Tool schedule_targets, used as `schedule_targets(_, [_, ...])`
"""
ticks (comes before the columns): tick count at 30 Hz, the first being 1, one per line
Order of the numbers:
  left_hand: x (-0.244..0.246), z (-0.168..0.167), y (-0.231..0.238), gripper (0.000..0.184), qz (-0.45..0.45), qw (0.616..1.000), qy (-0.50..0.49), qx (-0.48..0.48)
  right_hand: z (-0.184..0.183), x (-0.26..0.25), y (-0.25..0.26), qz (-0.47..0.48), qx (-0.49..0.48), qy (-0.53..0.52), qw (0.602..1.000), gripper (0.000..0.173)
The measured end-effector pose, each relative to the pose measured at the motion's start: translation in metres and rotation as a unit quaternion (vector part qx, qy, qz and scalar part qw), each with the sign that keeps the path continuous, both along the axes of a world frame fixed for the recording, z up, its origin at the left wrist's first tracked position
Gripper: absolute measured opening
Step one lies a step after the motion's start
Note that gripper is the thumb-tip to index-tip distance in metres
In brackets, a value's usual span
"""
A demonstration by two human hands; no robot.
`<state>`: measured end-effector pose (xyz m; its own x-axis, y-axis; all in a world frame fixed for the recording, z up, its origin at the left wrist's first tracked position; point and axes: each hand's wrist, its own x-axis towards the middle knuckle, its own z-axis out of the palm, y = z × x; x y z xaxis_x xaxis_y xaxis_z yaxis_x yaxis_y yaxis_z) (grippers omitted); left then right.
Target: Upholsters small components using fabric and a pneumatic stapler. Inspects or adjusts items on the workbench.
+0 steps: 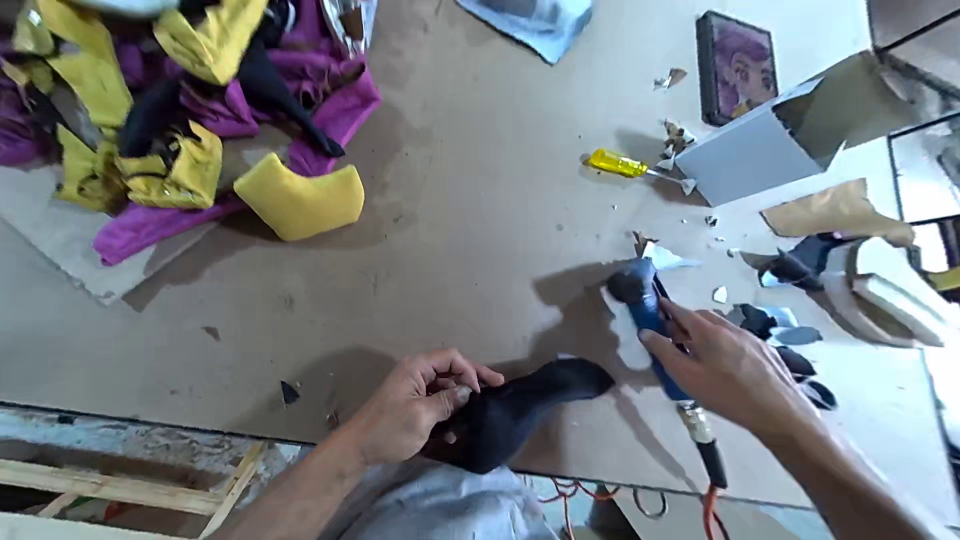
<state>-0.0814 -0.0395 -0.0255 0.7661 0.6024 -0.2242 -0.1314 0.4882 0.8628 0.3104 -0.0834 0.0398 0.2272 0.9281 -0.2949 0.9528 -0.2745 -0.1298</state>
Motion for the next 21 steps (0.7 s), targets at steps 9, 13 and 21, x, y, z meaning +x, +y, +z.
schedule_targets(9, [0.044, 0.031, 0.016, 0.040, 0.052, 0.996, -0.071, -0.028, -0.024, -0.183, -0.046, 0.049, 0.224, 0.200, 0.953, 0.080])
schedule_targets(13, [0.034, 0.028, 0.006, 0.036, 0.041, 0.996, -0.054, 0.053, -0.035, -0.183, -0.045, 0.044, 0.268, 0.278, 0.921, 0.076])
schedule_targets(21, [0.041, 0.027, 0.002, 0.029, 0.083, 0.977, -0.093, 0.171, -0.041, -0.170, -0.057, -0.027, 0.375, 0.377, 0.846, 0.056])
